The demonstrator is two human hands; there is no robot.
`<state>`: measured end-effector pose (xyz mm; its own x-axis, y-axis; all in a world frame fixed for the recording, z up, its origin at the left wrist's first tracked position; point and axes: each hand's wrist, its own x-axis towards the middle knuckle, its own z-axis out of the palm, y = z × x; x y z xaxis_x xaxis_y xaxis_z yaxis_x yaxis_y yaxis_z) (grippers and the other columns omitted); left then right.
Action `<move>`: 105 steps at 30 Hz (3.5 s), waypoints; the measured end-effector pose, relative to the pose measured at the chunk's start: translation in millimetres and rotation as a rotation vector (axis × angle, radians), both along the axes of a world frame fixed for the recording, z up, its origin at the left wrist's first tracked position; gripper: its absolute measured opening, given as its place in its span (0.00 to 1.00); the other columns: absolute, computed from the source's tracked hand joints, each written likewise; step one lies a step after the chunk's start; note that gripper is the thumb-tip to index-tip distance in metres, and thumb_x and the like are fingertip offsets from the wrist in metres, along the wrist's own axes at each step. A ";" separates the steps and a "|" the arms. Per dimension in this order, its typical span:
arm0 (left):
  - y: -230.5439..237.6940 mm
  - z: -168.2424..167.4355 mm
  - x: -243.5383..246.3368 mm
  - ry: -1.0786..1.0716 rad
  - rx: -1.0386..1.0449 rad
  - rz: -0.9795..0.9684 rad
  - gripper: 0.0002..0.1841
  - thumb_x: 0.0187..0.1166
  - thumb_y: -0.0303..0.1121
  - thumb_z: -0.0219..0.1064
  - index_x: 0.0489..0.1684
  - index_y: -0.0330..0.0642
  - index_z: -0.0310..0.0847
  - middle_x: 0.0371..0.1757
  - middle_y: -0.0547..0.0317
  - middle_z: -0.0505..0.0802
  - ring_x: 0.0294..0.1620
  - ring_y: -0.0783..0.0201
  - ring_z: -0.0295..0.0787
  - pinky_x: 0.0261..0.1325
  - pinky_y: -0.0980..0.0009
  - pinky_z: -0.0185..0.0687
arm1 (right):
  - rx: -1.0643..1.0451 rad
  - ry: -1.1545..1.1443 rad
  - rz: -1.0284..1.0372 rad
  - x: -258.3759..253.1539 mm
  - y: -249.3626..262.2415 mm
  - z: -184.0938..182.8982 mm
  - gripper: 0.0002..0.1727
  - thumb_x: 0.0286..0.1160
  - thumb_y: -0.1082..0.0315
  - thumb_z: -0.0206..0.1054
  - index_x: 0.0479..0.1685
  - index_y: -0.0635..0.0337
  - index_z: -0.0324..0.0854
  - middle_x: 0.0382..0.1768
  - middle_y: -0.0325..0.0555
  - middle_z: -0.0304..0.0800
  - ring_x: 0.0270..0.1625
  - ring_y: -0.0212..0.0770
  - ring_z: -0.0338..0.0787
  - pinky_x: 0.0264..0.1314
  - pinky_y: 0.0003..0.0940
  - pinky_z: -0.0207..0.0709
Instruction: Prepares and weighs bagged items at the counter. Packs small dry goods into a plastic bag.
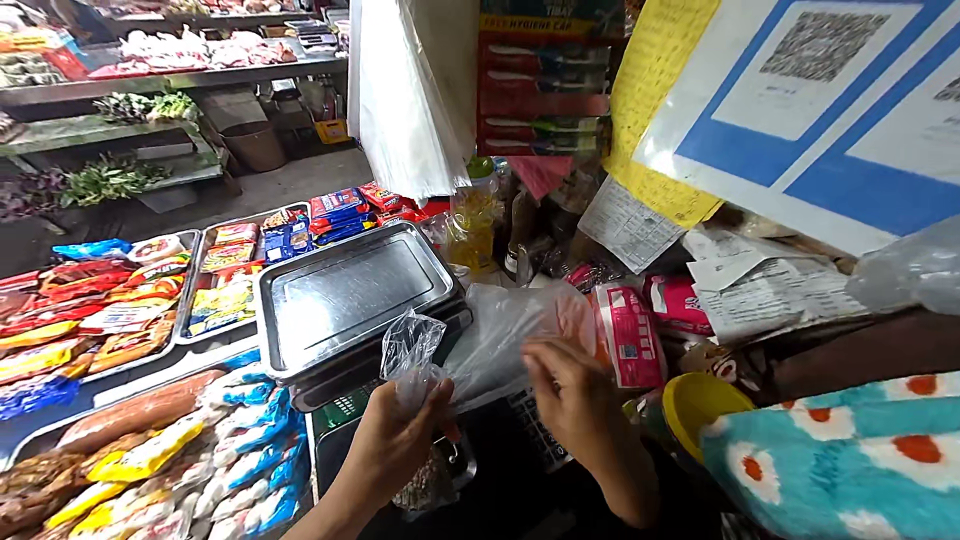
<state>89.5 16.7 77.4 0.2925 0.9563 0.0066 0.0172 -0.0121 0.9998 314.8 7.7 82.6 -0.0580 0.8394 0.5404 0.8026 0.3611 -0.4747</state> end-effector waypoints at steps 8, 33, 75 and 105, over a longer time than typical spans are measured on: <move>-5.0 -5.6 12.9 -0.009 -0.020 0.002 0.17 0.92 0.33 0.48 0.31 0.45 0.80 0.20 0.68 0.92 0.09 0.82 0.74 0.11 0.84 0.62 | -1.034 -0.242 -0.189 -18.5 100.2 -70.6 0.32 0.85 0.66 0.61 0.83 0.78 0.63 0.84 0.76 0.63 0.90 0.68 0.60 0.91 0.62 0.48; -56.2 20.1 -59.4 -0.172 0.157 -0.188 0.22 0.78 0.35 0.74 0.70 0.46 0.80 0.60 0.70 0.92 0.39 0.83 0.87 0.32 0.83 0.83 | -0.154 0.541 0.508 67.5 -51.3 37.1 0.14 0.89 0.57 0.58 0.64 0.38 0.86 0.53 0.17 0.92 0.55 0.14 0.88 0.59 0.16 0.83; 97.6 -39.1 -281.5 0.248 -0.055 0.510 0.41 0.71 0.29 0.78 0.82 0.36 0.55 0.40 0.53 0.90 0.23 0.69 0.83 0.22 0.72 0.76 | -0.668 0.089 0.343 -133.1 229.3 -35.4 0.46 0.65 0.83 0.69 0.90 0.58 0.60 0.87 0.59 0.63 0.64 0.50 0.87 0.61 0.45 0.85; 196.6 27.2 -239.1 0.575 -0.047 0.328 0.36 0.85 0.63 0.57 0.86 0.51 0.62 0.32 0.48 0.88 0.19 0.61 0.74 0.24 0.64 0.72 | 0.169 -0.494 0.786 -197.7 133.8 -22.1 0.29 0.70 0.85 0.62 0.75 0.64 0.79 0.82 0.50 0.77 0.48 0.50 0.94 0.42 0.39 0.87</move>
<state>-149.6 213.2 104.5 -0.0690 0.9918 -0.1078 0.5433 0.1280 0.8297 117.1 141.4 60.5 -0.8291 0.3750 0.4146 0.3962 0.9174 -0.0377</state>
